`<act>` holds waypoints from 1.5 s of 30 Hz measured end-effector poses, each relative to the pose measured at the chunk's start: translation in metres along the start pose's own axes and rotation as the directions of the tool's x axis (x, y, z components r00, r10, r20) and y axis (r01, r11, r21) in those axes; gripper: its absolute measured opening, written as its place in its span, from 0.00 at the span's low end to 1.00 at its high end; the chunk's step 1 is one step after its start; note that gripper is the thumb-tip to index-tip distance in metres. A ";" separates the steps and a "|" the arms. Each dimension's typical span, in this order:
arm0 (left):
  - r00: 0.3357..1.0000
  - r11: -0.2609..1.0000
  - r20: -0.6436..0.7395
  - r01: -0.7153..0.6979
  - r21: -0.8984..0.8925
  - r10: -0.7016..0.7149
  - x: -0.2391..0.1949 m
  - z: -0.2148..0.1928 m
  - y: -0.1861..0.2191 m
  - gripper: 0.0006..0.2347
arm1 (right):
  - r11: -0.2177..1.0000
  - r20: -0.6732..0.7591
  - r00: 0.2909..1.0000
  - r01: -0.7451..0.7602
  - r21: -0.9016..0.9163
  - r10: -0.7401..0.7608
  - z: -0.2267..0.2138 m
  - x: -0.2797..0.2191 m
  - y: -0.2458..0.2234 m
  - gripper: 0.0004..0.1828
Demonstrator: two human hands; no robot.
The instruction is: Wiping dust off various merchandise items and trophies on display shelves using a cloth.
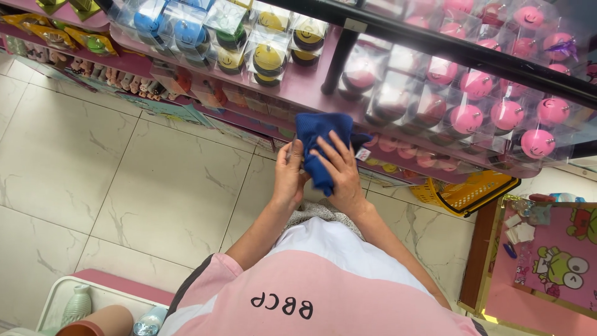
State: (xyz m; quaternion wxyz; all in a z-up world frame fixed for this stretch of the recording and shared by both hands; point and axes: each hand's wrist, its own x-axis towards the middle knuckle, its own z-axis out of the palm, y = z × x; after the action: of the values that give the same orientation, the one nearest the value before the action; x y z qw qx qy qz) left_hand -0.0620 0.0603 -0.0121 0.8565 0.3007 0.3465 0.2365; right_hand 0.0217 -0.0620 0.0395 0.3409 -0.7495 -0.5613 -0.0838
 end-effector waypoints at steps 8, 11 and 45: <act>0.997 0.999 0.059 -0.050 -0.022 0.051 -0.001 -0.003 0.024 0.26 | 0.869 -0.088 0.961 -0.197 0.454 0.263 -0.006 -0.034 0.016 0.24; 0.992 1.000 0.122 -0.011 -0.007 0.012 -0.011 0.004 0.031 0.25 | 0.453 -0.113 0.689 -0.335 0.826 0.716 0.013 -0.058 0.055 0.20; 0.931 0.970 0.274 0.223 0.099 -0.242 -0.068 0.052 0.007 0.23 | -0.516 0.478 0.515 -0.079 0.853 0.712 -0.028 -0.054 0.030 0.35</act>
State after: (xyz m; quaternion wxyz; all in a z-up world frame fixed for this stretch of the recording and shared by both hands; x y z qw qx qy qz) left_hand -0.0692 0.0056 0.0538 0.9089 0.3166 0.2606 0.0760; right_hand 0.0363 -0.1256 0.0206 0.8683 -0.3096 0.0936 0.3762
